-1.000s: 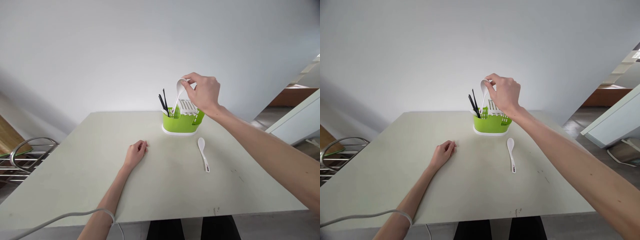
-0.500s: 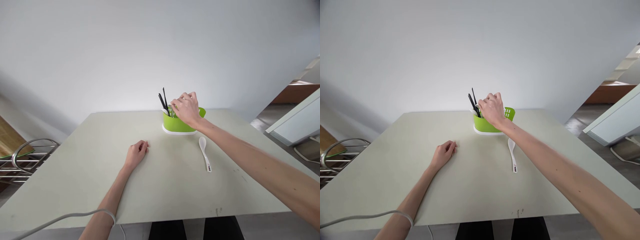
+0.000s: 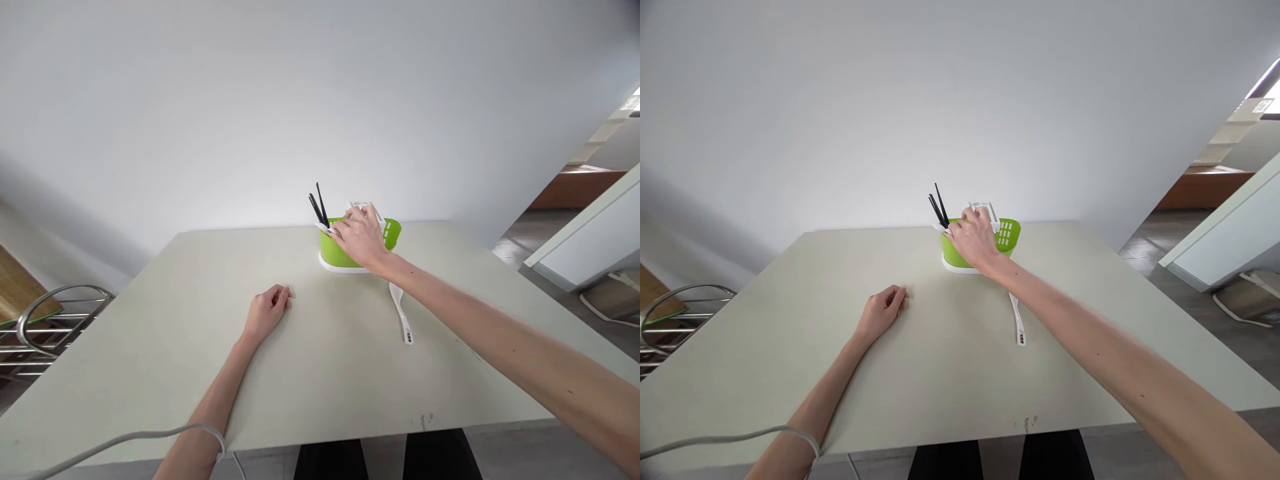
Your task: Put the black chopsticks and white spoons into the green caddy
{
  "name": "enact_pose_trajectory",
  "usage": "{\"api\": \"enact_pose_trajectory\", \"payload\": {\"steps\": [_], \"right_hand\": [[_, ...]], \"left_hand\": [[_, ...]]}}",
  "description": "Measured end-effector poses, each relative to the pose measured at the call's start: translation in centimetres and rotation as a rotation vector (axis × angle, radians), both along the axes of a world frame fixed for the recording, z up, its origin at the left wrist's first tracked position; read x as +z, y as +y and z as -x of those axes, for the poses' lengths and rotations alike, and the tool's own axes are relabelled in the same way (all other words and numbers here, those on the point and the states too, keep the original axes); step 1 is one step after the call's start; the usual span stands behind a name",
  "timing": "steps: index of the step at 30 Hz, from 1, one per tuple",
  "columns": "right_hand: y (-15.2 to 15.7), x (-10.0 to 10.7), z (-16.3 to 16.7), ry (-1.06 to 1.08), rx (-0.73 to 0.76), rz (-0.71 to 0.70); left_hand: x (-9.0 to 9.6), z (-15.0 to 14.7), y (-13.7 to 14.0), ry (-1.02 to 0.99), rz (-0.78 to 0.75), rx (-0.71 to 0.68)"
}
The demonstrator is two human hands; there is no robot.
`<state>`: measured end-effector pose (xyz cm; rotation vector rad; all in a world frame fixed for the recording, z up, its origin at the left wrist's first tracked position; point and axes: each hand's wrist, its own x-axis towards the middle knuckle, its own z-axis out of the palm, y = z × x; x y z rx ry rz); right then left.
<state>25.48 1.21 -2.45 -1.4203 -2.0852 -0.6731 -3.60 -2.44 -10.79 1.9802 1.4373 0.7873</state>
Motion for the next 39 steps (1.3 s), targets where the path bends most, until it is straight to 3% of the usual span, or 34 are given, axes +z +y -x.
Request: {"api": "enact_pose_trajectory", "payload": {"steps": [6,11,14,18,21,24,34,39], "right_hand": [[-3.4,1.4,-2.7,0.127,0.159,-0.009],[-7.6,2.3,-8.2,0.189,0.14,-0.033],[-9.6,1.3,-11.3,0.229,0.064,0.127],[-10.9,-1.8,-13.6,0.239,-0.086,0.474],[-11.1,-4.5,-13.8,0.243,-0.174,0.689],[-10.9,-6.5,-13.2,0.272,-0.202,0.811],[-9.3,-9.3,-11.4,0.303,-0.198,0.87],[-9.0,-9.5,-10.3,0.349,-0.186,0.869]], "left_hand": [[0.1,0.0,-0.1,0.0,-0.009,-0.002],[0.2,0.0,0.0,-0.004,-0.001,-0.004],[0.2,0.0,0.0,-0.003,-0.006,-0.003],[0.3,0.0,0.0,0.002,-0.022,-0.005],[0.3,0.0,-0.1,-0.004,-0.025,-0.002],[0.4,0.0,-0.1,-0.014,-0.028,0.004],[0.2,0.0,0.0,-0.03,-0.011,0.008],[0.3,0.1,-0.1,-0.032,-0.008,0.003]]}}
